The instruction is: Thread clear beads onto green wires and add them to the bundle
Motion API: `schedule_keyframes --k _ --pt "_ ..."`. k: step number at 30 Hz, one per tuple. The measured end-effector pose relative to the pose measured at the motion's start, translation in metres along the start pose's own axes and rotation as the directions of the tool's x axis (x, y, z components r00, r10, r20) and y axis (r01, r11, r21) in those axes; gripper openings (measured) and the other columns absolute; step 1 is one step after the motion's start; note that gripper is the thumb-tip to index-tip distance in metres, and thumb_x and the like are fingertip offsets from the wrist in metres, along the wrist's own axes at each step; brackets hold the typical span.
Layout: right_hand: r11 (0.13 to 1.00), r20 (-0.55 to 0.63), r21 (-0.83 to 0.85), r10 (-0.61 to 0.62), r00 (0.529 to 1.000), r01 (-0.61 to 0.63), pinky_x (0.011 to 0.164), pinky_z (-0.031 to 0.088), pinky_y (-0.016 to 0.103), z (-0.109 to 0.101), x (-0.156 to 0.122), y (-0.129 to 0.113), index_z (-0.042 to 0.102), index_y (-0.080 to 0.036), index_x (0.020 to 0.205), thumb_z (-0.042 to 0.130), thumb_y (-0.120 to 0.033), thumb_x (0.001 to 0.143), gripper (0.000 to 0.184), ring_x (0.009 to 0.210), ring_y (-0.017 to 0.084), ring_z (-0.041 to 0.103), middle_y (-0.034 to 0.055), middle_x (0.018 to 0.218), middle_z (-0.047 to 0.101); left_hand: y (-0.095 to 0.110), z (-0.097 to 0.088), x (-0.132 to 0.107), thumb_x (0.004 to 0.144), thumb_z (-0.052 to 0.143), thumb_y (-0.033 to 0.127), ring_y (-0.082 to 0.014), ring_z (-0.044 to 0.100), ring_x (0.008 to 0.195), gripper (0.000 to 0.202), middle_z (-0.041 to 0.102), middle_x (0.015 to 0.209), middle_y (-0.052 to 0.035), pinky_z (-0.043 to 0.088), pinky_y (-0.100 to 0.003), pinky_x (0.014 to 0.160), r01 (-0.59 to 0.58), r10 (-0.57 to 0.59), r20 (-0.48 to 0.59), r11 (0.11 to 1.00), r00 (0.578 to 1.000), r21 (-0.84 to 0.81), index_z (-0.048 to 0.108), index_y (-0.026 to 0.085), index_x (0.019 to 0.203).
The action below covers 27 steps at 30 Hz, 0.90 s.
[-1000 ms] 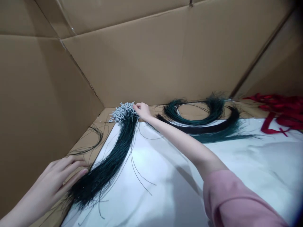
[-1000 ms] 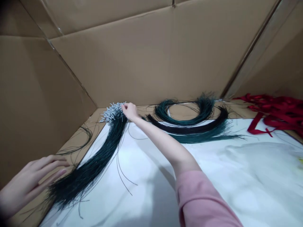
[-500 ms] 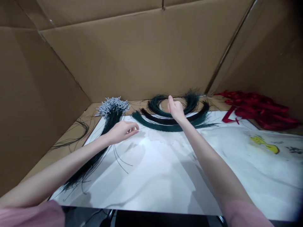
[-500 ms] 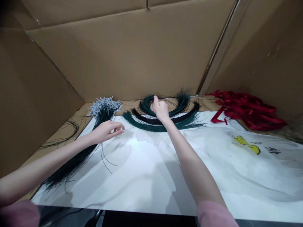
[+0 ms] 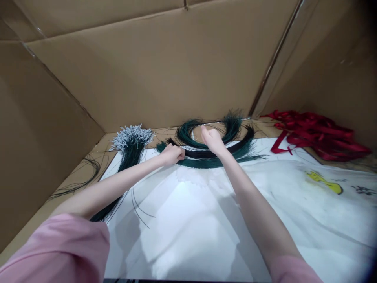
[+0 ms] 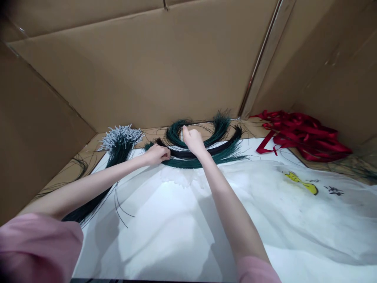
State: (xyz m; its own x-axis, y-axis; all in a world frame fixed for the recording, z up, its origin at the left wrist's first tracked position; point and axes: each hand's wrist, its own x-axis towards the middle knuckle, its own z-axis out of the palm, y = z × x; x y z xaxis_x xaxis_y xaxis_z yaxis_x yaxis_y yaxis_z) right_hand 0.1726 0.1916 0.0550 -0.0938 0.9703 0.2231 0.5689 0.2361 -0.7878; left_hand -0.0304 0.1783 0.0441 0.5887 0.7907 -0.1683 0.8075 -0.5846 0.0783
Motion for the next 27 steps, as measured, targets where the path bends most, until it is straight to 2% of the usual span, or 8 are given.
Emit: schedule_keyframes --k 7,10,13,16,21,24,27 --pt "0.995 0.221 -0.092 -0.017 0.975 0.039 0.086 0.056 0.041 0.008 -0.001 0.011 0.062 -0.015 0.119 0.058 -0.035 0.097 0.030 0.100 0.021 0.065 0.0085 0.118 0.065 -0.011 -0.009 0.005 0.095 0.059 0.034 -0.0222 0.064 0.103 0.033 0.062 0.120 -0.0103 0.056 -0.043 0.088 -0.033 0.025 -0.088 0.995 0.996 -0.092 0.059 0.014 0.122" --pt "0.991 0.337 -0.097 -0.053 0.940 0.091 0.087 0.055 0.042 0.012 -0.002 0.013 0.062 -0.015 0.120 0.060 -0.033 0.096 0.030 0.102 0.021 0.065 0.0091 0.119 0.064 -0.010 -0.017 0.007 0.096 0.057 0.032 -0.0173 0.065 0.087 0.024 0.067 0.100 -0.0062 0.056 -0.036 0.079 -0.062 0.038 -0.146 0.985 0.989 -0.163 0.062 0.013 0.108" --pt "0.991 0.443 -0.071 -0.069 0.894 0.112 0.086 0.056 0.041 0.014 -0.004 0.012 0.062 -0.015 0.120 0.060 -0.032 0.096 0.030 0.100 0.021 0.065 0.0090 0.119 0.064 -0.008 -0.022 0.010 0.097 0.049 0.023 -0.0129 0.059 0.067 0.014 0.064 0.073 0.0007 0.047 -0.027 0.068 -0.103 0.054 -0.200 0.964 0.978 -0.245 0.060 0.015 0.096" --pt "0.995 0.514 -0.051 -0.049 0.856 0.087 0.083 0.057 0.039 0.015 -0.006 0.011 0.061 -0.014 0.120 0.059 -0.033 0.097 0.030 0.097 0.020 0.066 0.0089 0.117 0.065 -0.009 -0.022 0.012 0.096 0.045 0.021 -0.0116 0.054 0.061 0.013 0.058 0.064 0.0034 0.040 -0.024 0.062 -0.141 0.069 -0.236 0.942 0.969 -0.304 0.057 0.016 0.096" --pt "0.992 0.540 -0.124 0.042 0.840 0.030 0.083 0.057 0.040 0.008 -0.003 0.013 0.060 -0.014 0.122 0.059 -0.033 0.096 0.032 0.098 0.020 0.066 0.0093 0.118 0.064 -0.020 -0.015 0.021 0.100 0.046 0.030 -0.0117 0.056 0.067 0.019 0.060 0.074 0.0012 0.045 -0.024 0.066 -0.173 0.105 -0.228 0.936 0.968 -0.307 0.058 0.014 0.101" --pt "0.975 0.520 -0.224 0.112 0.847 0.009 0.086 0.056 0.042 -0.001 0.001 0.020 0.061 -0.014 0.121 0.060 -0.034 0.096 0.032 0.102 0.023 0.065 0.0087 0.119 0.064 -0.026 -0.004 0.030 0.097 0.055 0.034 -0.0155 0.064 0.081 0.026 0.066 0.095 -0.0048 0.055 -0.033 0.075 -0.161 0.122 -0.156 0.949 0.980 -0.270 0.060 0.013 0.111" --pt "0.937 0.481 -0.347 0.215 0.850 -0.040 0.088 0.055 0.041 -0.012 0.003 0.029 0.062 -0.016 0.120 0.059 -0.034 0.096 0.030 0.103 0.022 0.064 0.0087 0.122 0.063 -0.027 0.010 0.040 0.095 0.060 0.034 -0.0215 0.064 0.101 0.033 0.063 0.119 -0.0102 0.057 -0.042 0.085 -0.158 0.142 -0.089 0.964 0.986 -0.215 0.059 0.014 0.121"
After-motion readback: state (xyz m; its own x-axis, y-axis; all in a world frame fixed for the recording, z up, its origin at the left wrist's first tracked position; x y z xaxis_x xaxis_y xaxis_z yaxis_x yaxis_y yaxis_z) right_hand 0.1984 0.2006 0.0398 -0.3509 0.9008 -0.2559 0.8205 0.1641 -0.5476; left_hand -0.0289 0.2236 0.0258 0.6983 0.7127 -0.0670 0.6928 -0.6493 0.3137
